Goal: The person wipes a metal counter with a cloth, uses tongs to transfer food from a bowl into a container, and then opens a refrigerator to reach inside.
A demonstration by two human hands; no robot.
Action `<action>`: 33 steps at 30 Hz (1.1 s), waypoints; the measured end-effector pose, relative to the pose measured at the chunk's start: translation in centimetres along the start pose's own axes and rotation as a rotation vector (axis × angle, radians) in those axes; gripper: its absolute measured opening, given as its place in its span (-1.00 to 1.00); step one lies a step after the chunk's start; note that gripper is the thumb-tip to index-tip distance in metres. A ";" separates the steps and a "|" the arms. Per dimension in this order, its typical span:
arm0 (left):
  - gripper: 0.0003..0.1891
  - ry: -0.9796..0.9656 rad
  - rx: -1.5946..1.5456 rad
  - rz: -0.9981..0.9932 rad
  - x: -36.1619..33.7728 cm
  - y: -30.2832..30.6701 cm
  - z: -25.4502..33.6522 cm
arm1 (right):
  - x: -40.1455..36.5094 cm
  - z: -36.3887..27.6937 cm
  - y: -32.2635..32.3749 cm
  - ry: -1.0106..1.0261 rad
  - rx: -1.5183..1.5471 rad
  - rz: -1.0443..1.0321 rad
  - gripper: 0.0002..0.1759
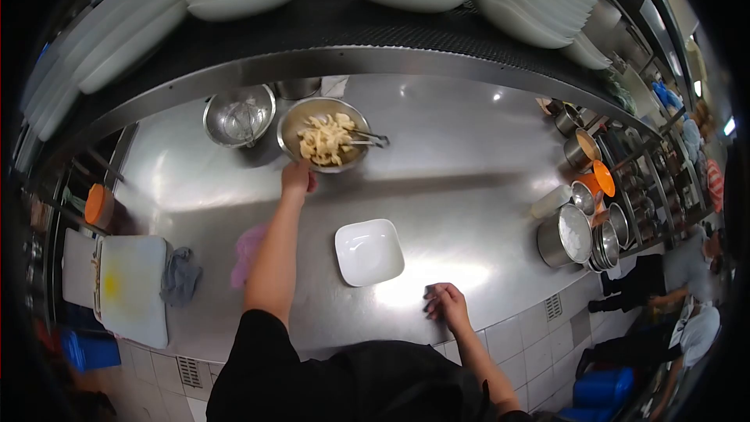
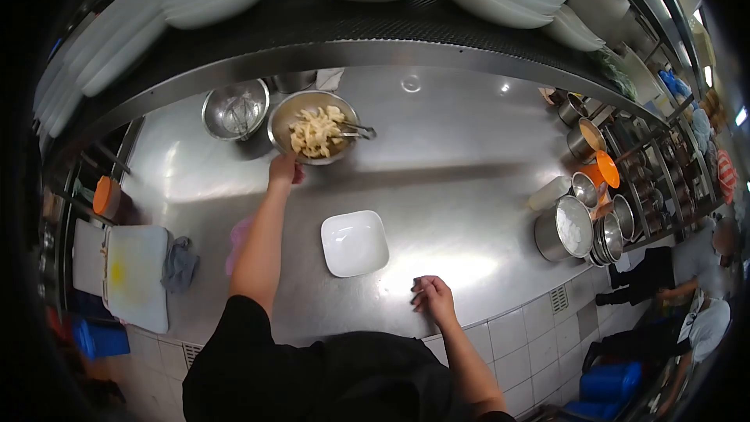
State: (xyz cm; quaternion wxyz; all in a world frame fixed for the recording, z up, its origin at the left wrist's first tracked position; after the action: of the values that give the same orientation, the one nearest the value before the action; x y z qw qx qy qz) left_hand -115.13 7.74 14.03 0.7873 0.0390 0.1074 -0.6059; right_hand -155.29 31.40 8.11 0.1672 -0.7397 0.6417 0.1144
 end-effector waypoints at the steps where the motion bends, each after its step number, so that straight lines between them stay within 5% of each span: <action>1: -0.70 0.017 -0.021 -0.010 -1.9 -0.2 -0.3 | 0.5 -0.9 -0.1 0.011 -0.016 0.007 -0.75; 4: -0.72 0.047 -0.057 -0.046 -6.8 -0.5 -2.0 | 3.7 -3.5 -0.6 0.329 -0.515 0.068 -0.70; 6: -0.73 0.038 -0.071 -0.060 -9.3 -0.9 -2.7 | 3.3 -10.8 -4.5 0.526 -0.805 0.114 -0.56; 8: -0.74 0.021 -0.068 -0.089 -11.0 -1.0 -3.2 | 4.6 -14.5 -7.5 0.941 -1.112 0.316 -0.44; 11: -0.74 0.020 -0.049 -0.107 -12.2 -1.1 -3.3 | 7.0 -17.7 -11.2 0.894 -1.226 0.302 -0.36; 13: -0.73 0.029 -0.021 -0.132 -12.8 -1.2 -2.7 | 9.8 -17.6 -12.2 0.320 -1.335 0.057 -0.33; 16: -0.72 0.051 0.035 -0.164 -12.9 -1.2 -2.3 | 13.3 -17.8 -12.7 0.254 -1.526 -0.001 -0.41; 20: -0.70 0.041 0.082 -0.164 -12.4 -0.8 -2.5 | 13.5 -22.5 -13.8 0.275 -1.774 -0.085 -0.49; 22: -0.68 0.044 0.095 -0.155 -12.1 -0.6 -2.7 | 10.7 -26.4 -14.4 0.207 -1.953 -0.143 -0.71; 25: -0.68 0.023 0.120 -0.123 -12.3 -0.3 -2.7 | 8.2 -29.2 -13.8 0.272 -2.027 -0.119 -0.71; 33: -0.74 -0.077 0.190 -0.084 -12.2 -0.5 -2.1 | 10.0 -24.0 -13.6 0.452 -1.939 -0.068 -0.67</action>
State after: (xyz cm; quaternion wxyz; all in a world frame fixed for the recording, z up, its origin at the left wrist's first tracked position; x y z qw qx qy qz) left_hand -118.80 19.55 14.66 0.7576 0.0859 0.0208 -0.6467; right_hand -141.41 14.52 27.70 -0.6325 -0.5787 0.2661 0.4406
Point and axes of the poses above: each hand's wrist, its own x-axis towards the middle knuckle, its own y-axis out of the back of the hand, z = x × y, the point moved 3 cm from there along x, towards the middle knuckle, and after that the axes turned 7 degrees about -z, right-handed, at the moved point
